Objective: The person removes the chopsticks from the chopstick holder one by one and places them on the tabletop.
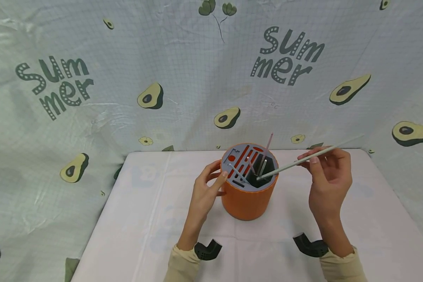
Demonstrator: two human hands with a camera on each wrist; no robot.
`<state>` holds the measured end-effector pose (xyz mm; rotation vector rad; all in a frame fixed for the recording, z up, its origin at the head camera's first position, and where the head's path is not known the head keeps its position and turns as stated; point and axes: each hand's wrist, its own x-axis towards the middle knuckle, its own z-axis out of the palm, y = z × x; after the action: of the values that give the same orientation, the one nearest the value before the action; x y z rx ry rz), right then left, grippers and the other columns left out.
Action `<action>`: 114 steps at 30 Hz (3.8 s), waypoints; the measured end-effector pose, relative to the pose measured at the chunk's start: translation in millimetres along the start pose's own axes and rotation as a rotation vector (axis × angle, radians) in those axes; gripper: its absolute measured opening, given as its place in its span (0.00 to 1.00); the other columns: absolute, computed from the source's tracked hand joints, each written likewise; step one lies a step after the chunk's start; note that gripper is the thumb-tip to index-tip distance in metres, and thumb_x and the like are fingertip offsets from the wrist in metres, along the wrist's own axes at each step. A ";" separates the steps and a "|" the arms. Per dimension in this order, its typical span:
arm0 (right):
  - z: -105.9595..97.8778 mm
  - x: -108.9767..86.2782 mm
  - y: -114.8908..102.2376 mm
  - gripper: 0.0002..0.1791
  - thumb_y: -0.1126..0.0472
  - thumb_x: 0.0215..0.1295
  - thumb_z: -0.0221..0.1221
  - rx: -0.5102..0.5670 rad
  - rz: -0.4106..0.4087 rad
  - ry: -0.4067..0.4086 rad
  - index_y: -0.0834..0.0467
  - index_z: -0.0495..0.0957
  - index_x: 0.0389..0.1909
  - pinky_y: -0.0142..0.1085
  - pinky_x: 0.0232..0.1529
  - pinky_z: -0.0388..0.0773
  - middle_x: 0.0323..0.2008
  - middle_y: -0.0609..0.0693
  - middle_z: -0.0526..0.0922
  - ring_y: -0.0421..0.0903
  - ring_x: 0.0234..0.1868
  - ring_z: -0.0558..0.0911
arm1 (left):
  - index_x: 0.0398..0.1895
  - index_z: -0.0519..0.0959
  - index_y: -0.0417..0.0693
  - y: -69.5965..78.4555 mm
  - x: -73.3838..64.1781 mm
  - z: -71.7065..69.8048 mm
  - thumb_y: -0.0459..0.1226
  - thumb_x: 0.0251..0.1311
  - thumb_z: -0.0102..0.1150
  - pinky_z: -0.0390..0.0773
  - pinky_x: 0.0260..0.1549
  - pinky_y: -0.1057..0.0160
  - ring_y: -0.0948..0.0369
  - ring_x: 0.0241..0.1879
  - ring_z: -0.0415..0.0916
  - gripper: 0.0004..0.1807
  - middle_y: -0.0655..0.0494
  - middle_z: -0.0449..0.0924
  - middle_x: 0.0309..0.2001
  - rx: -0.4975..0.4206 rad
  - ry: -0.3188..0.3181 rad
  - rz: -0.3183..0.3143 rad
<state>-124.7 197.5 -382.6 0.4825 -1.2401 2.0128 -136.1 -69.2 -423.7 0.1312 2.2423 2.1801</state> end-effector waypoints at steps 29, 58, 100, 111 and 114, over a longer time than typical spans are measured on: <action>-22.8 3.7 -10.8 0.14 0.80 0.74 0.50 0.205 0.078 0.152 0.78 0.68 0.57 0.39 0.39 0.88 0.40 0.63 0.75 0.55 0.36 0.81 | 0.72 0.74 0.60 -1.8 0.3 -0.8 0.47 0.71 0.65 0.90 0.38 0.52 0.51 0.61 0.76 0.27 0.54 0.76 0.69 -0.003 0.002 0.004; -110.2 -45.9 -25.3 0.20 0.68 0.74 0.61 -0.519 0.594 0.043 0.63 0.78 0.64 0.22 0.41 0.84 0.48 0.40 0.86 0.33 0.43 0.86 | 0.72 0.74 0.60 -3.2 -1.8 -0.3 0.47 0.71 0.64 0.90 0.40 0.53 0.51 0.61 0.76 0.27 0.54 0.76 0.69 -0.001 0.000 0.010; -141.5 -76.7 16.9 0.16 0.64 0.72 0.60 -1.494 0.833 -0.386 0.71 0.79 0.53 0.36 0.24 0.71 0.34 0.62 0.86 0.47 0.28 0.79 | 0.70 0.76 0.62 -5.1 -2.5 1.5 0.47 0.71 0.65 0.90 0.40 0.52 0.52 0.62 0.75 0.26 0.55 0.76 0.68 -0.005 0.017 0.003; -142.0 -80.7 22.2 0.14 0.66 0.70 0.61 -1.515 0.844 -0.368 0.73 0.80 0.48 0.36 0.24 0.71 0.31 0.60 0.84 0.48 0.28 0.79 | 0.71 0.75 0.61 -5.6 -3.2 1.5 0.47 0.71 0.65 0.90 0.40 0.51 0.51 0.62 0.75 0.26 0.55 0.77 0.69 -0.006 0.014 0.006; -141.2 -81.2 23.9 0.13 0.66 0.69 0.62 -1.527 0.836 -0.353 0.73 0.80 0.47 0.36 0.24 0.71 0.30 0.60 0.83 0.48 0.27 0.78 | 0.71 0.76 0.61 -5.4 -2.8 1.5 0.48 0.71 0.65 0.90 0.40 0.51 0.52 0.62 0.75 0.26 0.55 0.77 0.68 -0.005 0.015 0.008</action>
<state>-80.2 284.6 -514.9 -0.5523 -2.9897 0.8620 -133.5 -68.1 -429.2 0.1238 2.2479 2.1981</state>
